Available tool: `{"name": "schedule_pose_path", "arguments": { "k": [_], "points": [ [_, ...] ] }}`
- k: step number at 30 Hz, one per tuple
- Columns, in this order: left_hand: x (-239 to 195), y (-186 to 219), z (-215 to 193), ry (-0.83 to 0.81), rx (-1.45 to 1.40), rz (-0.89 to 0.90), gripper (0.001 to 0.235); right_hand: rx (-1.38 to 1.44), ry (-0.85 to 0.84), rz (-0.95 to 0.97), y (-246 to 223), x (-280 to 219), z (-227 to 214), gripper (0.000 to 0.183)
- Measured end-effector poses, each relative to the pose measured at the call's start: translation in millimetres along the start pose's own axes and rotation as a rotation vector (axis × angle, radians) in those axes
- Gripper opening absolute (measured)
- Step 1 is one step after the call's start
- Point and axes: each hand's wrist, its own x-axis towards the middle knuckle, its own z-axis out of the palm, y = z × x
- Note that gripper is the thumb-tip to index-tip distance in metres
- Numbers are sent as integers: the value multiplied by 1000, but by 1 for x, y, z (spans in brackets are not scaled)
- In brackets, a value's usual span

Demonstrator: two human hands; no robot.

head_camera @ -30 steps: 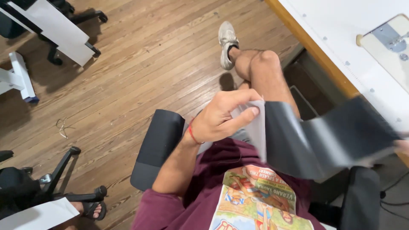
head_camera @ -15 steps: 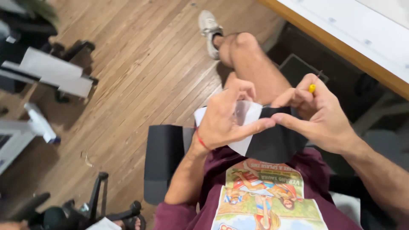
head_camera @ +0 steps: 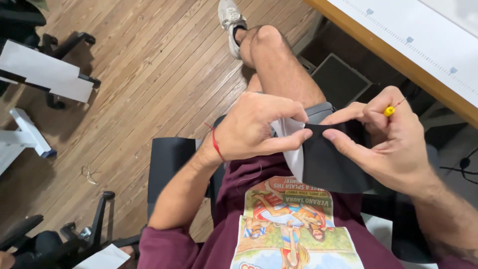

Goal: Refining the edge of a black leather piece using a small hand tool

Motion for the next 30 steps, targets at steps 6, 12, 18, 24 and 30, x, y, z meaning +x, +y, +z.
{"name": "schedule_pose_path", "arguments": {
  "k": [6, 12, 18, 24, 30],
  "points": [
    [-14, 5, 4, -130, -306, -69, 17, 105, -56, 71, 8, -2, -8, 55],
    [-29, 11, 13, -116, -520, -174, 17, 315, -183, 133, 5, 8, -2, 54],
    [-23, 22, 18, 216, 9, 24, 29, 226, -166, 85, 10, 5, 5, 48],
    [-27, 26, 15, 288, 307, 169, 42, 62, -186, -25, 5, 2, 15, 40],
    [-33, 39, 14, 174, 419, 104, 29, -46, -143, -56, 11, -6, 18, 47]
  ]
}}
